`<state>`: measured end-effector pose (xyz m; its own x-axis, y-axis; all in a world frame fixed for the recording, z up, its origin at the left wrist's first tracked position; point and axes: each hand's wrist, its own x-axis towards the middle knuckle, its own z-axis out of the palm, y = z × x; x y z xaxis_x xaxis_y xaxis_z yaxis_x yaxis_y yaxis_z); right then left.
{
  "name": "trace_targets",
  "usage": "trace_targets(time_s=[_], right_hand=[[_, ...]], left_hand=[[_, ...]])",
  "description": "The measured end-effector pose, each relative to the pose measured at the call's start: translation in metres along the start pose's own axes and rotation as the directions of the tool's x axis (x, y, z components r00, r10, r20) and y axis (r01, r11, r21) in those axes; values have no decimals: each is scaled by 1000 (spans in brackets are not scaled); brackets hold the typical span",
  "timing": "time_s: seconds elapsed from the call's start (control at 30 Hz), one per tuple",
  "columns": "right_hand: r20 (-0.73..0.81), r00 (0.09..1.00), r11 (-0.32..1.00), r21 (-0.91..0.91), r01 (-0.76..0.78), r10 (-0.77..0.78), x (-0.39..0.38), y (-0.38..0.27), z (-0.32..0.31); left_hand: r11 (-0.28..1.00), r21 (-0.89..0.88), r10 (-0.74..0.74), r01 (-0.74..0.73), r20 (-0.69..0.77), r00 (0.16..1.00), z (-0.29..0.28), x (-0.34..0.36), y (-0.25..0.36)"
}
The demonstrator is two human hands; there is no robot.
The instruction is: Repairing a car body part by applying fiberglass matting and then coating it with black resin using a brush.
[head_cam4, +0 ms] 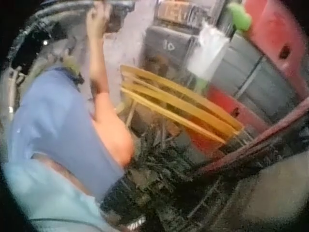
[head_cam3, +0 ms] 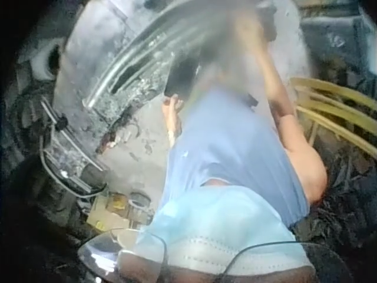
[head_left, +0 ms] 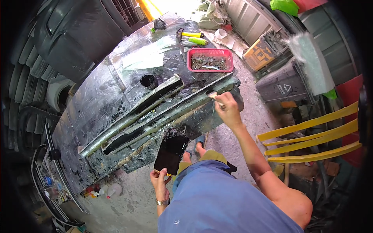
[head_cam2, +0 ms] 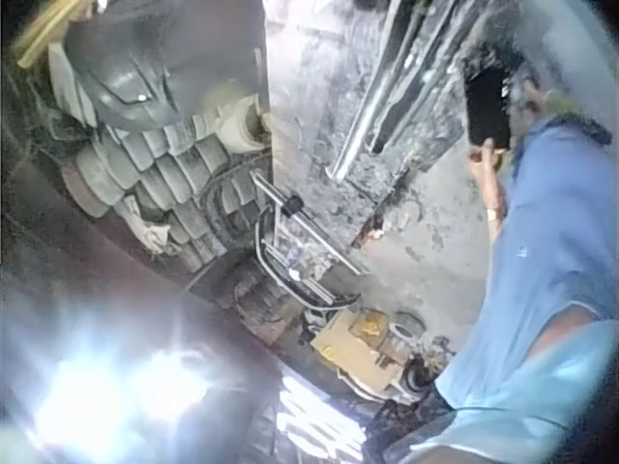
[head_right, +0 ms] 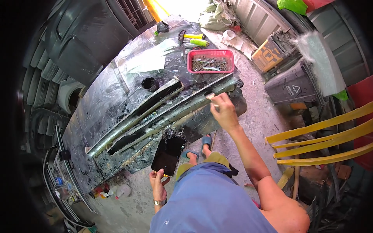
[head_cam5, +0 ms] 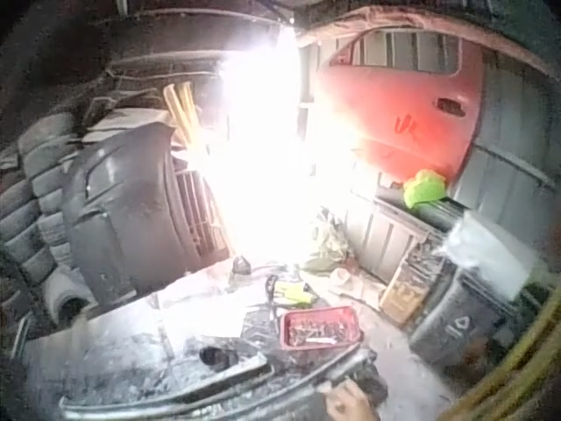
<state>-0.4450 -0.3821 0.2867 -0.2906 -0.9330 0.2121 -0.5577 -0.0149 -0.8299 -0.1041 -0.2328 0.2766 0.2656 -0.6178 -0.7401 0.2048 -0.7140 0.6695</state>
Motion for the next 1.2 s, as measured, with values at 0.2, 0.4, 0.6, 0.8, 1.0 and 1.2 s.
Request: trace_targets(time_s=[0.2, 0.4, 0.6, 0.8, 1.0, 1.2], right_hand=[[177, 964, 953, -196, 231, -197, -27, -37, 62], [214, 945, 939, -186, 289, -249, -48, -61, 104], [270, 914, 928, -133, 347, -303, -62, -84, 141], [323, 884, 920, -83, 383, -339, -77, -108, 174], [386, 832, 917, 134, 376, -398, -83, -137, 188], [455, 821, 915, 357, 187, -345, -67, -163, 139]], left_hand=[[1000, -17, -2, 2, -51, 999, -22, -3, -8], [996, -81, -32, 25, -85, 996, -50, -2, -15], [996, -87, -43, 34, -109, 993, -77, 0, -21], [996, -86, -42, 33, -106, 993, -93, -1, -18], [996, -76, -49, 42, -103, 993, -107, 2, -20], [997, -71, 4, -9, -77, 997, -107, 5, -12]])
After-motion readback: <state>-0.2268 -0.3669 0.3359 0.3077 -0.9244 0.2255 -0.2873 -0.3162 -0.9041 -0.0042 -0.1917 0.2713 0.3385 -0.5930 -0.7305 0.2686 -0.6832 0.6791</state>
